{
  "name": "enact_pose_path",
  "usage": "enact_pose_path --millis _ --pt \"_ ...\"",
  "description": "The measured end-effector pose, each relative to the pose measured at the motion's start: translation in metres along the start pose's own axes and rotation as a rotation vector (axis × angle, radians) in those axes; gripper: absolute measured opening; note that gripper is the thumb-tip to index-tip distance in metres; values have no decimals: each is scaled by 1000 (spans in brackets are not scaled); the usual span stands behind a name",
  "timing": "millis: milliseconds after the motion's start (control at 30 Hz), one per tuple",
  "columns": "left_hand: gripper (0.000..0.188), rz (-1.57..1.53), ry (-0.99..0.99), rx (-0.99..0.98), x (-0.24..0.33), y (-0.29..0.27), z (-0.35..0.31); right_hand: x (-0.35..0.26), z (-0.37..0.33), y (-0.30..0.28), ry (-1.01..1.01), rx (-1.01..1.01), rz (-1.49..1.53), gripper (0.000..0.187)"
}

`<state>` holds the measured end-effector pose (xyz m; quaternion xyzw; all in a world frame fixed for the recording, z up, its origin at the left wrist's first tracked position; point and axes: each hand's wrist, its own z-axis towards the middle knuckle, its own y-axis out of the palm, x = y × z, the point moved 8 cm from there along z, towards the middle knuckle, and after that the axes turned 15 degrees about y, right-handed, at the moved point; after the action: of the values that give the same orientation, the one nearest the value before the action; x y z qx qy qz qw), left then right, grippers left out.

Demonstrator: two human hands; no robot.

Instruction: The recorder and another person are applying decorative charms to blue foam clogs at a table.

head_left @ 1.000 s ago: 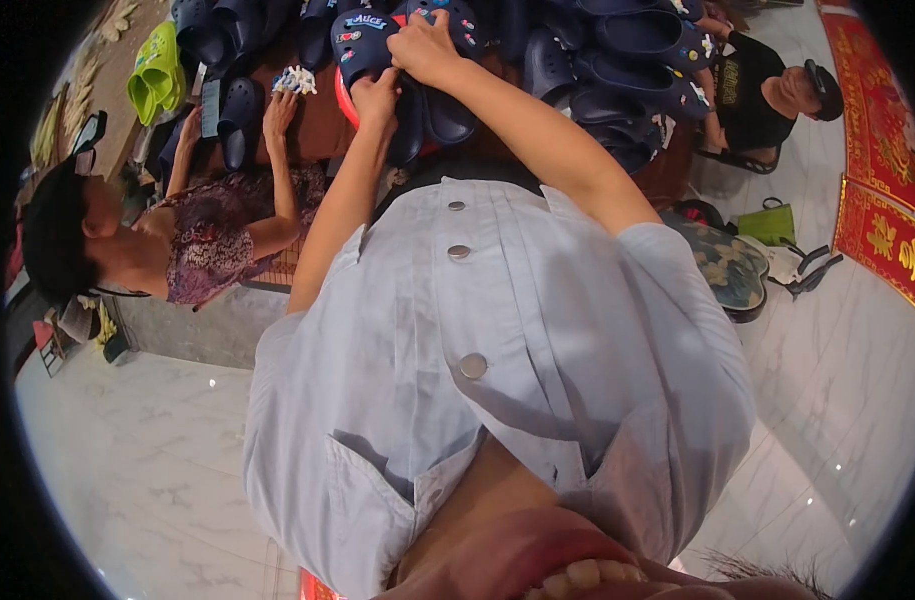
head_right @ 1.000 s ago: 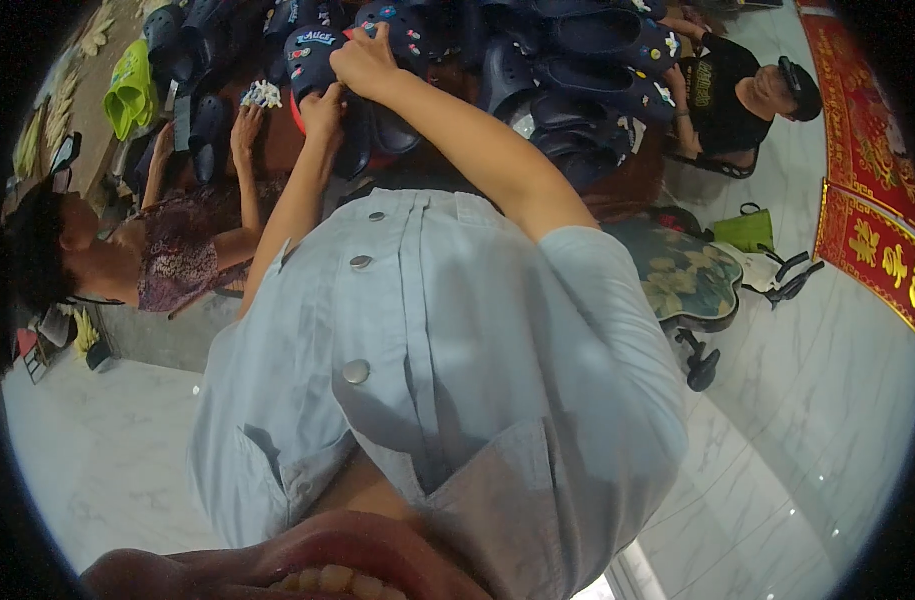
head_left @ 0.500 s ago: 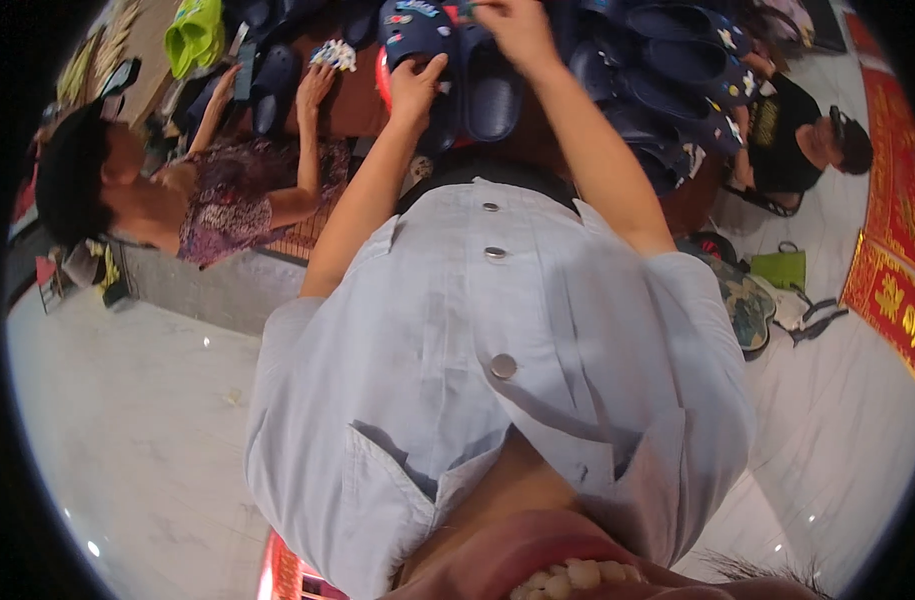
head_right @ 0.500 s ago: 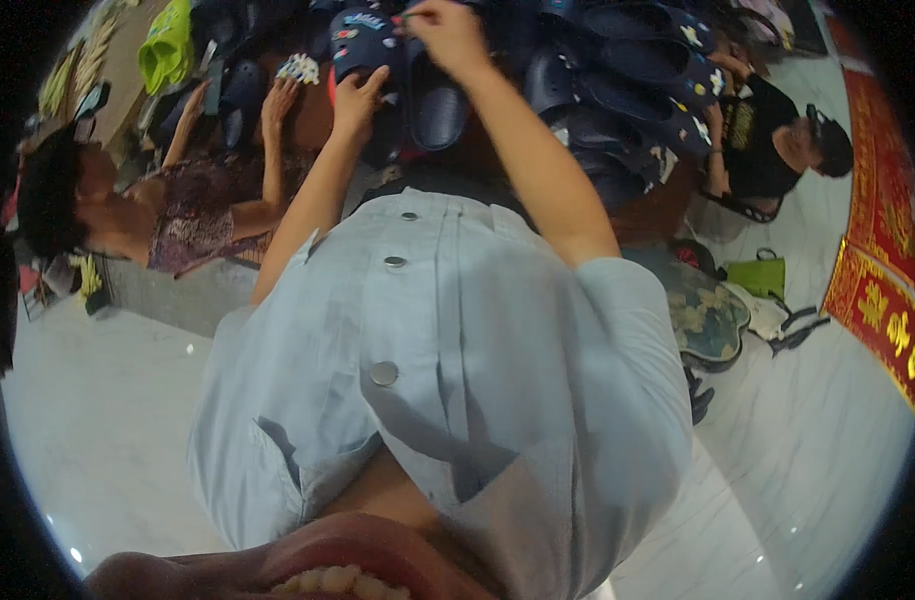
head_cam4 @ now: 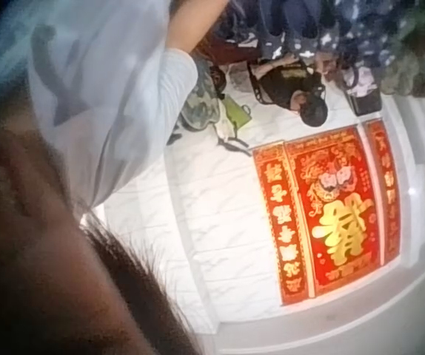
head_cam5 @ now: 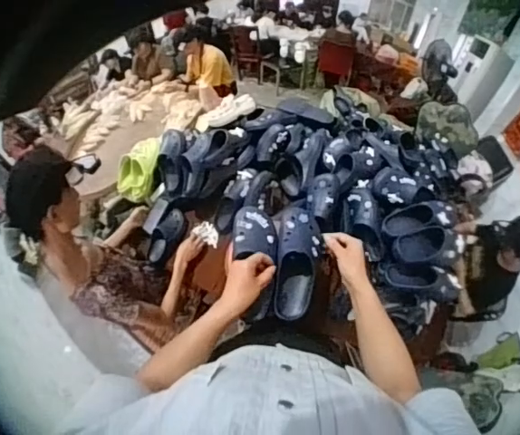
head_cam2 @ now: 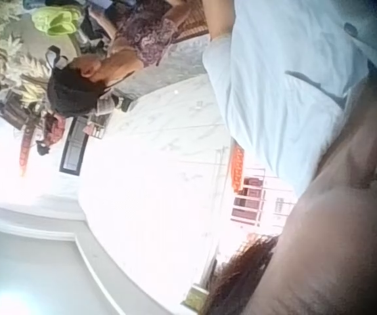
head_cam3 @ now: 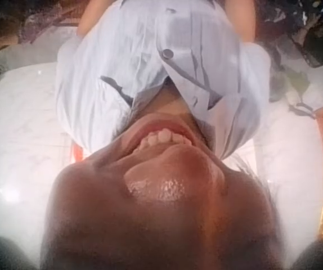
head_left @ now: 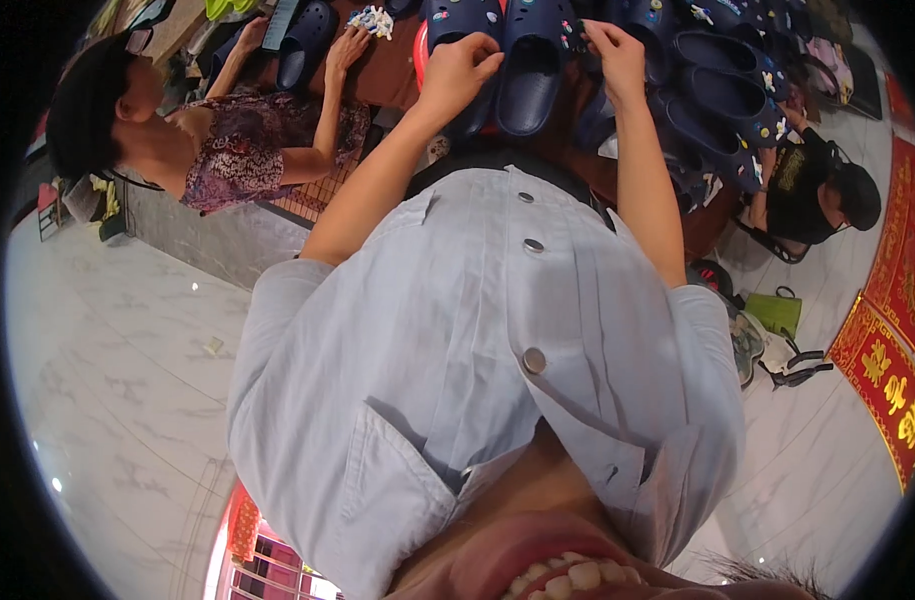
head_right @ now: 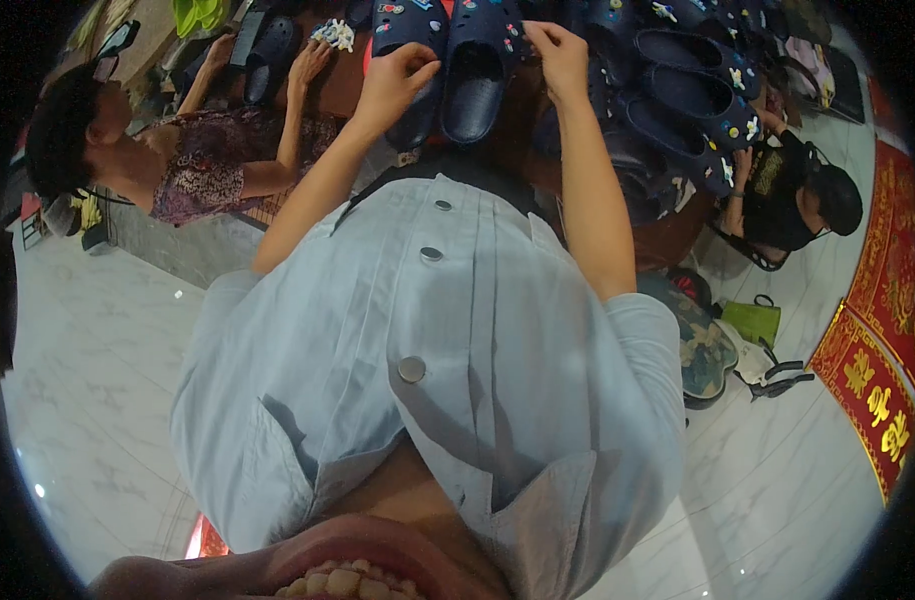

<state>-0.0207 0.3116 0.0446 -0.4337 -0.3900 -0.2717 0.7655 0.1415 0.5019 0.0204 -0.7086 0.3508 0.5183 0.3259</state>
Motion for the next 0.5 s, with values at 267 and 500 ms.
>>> enact_pose_path --millis 267,500 --pt "27 652 271 -166 22 32 31 -63 7 79 -441 -150 -552 18" --pt "20 756 262 -146 16 41 28 -60 8 100 -724 -215 -764 16"
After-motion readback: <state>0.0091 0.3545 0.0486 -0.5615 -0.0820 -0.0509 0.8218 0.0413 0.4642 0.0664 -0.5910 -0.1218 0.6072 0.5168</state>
